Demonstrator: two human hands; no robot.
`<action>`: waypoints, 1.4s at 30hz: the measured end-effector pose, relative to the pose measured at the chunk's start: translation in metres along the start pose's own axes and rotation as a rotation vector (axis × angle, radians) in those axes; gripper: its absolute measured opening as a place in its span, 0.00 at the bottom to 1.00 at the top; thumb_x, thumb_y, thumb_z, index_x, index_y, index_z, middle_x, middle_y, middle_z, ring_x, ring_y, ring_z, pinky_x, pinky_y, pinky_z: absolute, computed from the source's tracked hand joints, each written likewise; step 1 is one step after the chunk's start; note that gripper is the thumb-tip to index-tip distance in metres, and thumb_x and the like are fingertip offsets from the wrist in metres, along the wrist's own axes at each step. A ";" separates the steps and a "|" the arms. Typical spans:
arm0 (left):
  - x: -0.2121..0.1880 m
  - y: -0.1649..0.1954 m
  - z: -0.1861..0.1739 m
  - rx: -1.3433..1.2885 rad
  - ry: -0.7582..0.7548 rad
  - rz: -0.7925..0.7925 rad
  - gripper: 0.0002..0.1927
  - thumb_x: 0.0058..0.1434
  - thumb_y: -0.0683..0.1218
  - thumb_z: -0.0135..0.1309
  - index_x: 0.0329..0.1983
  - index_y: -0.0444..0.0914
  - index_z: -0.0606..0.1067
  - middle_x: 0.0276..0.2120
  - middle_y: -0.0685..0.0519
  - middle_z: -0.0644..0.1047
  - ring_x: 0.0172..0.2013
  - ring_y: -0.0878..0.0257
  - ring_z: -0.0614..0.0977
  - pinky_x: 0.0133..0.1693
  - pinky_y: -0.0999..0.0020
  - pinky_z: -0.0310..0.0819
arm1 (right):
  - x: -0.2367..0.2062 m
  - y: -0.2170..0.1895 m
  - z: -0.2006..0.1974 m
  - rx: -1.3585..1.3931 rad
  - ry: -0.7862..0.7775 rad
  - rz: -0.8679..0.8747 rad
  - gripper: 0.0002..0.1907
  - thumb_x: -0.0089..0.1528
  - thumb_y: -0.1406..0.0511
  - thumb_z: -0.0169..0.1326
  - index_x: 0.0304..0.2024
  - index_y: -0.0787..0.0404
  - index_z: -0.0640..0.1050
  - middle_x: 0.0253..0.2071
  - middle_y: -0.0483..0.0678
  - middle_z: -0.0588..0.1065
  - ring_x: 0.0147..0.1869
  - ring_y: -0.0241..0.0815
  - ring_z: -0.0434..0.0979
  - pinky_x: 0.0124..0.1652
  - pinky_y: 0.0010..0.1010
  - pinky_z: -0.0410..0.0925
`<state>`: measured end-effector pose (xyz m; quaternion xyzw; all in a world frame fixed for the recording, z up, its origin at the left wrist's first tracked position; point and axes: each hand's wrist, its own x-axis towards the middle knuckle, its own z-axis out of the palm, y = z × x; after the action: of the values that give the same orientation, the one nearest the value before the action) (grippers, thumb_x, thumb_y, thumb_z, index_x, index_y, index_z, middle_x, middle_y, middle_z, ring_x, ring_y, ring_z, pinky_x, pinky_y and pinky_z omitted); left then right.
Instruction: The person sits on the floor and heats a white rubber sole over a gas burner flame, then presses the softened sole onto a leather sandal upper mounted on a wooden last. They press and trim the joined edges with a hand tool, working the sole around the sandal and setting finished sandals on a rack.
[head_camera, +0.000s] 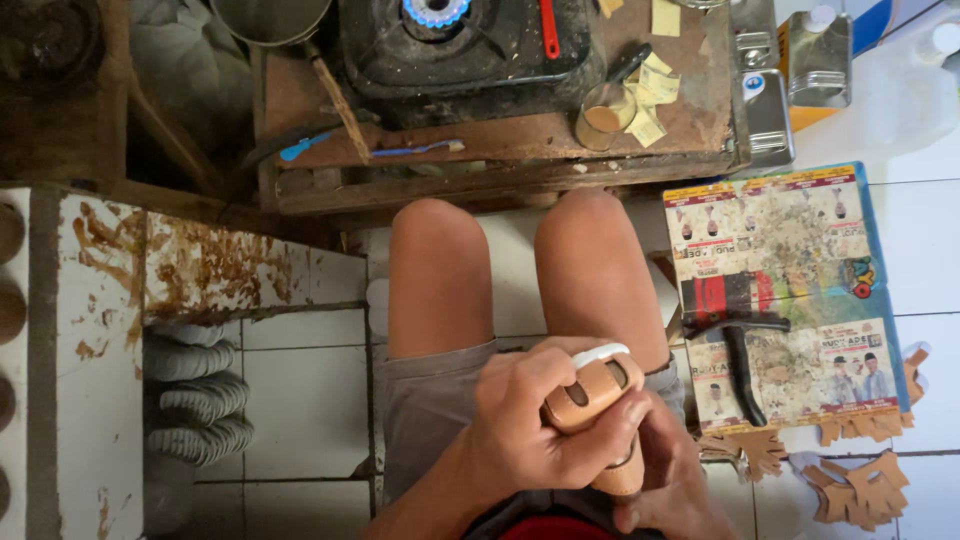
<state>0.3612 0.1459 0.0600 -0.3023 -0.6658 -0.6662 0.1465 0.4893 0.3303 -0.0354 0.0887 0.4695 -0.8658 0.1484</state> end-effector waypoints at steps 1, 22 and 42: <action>0.000 0.000 -0.001 0.001 -0.004 -0.009 0.23 0.66 0.39 0.67 0.49 0.33 0.62 0.42 0.41 0.82 0.35 0.57 0.88 0.33 0.69 0.83 | 0.000 0.000 0.000 0.002 -0.001 -0.005 0.68 0.37 0.58 0.83 0.72 0.68 0.58 0.65 0.55 0.68 0.71 0.49 0.67 0.65 0.44 0.61; 0.000 0.003 0.015 -0.033 0.112 -0.128 0.22 0.68 0.38 0.64 0.50 0.34 0.60 0.39 0.43 0.82 0.35 0.59 0.89 0.36 0.69 0.85 | -0.005 0.003 -0.003 -0.008 0.088 -0.046 0.71 0.38 0.50 0.80 0.73 0.70 0.56 0.66 0.57 0.68 0.69 0.48 0.70 0.63 0.41 0.63; 0.011 -0.004 0.058 -0.170 -0.425 -0.190 0.35 0.66 0.43 0.61 0.69 0.28 0.59 0.53 0.42 0.79 0.53 0.52 0.84 0.60 0.60 0.76 | 0.037 -0.099 -0.170 0.229 0.921 -0.241 0.30 0.66 0.52 0.54 0.67 0.57 0.68 0.59 0.50 0.70 0.58 0.48 0.69 0.54 0.44 0.68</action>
<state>0.3621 0.2053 0.0591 -0.3832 -0.6486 -0.6520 -0.0861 0.4235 0.5178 -0.0607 0.4234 0.3949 -0.7937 -0.1867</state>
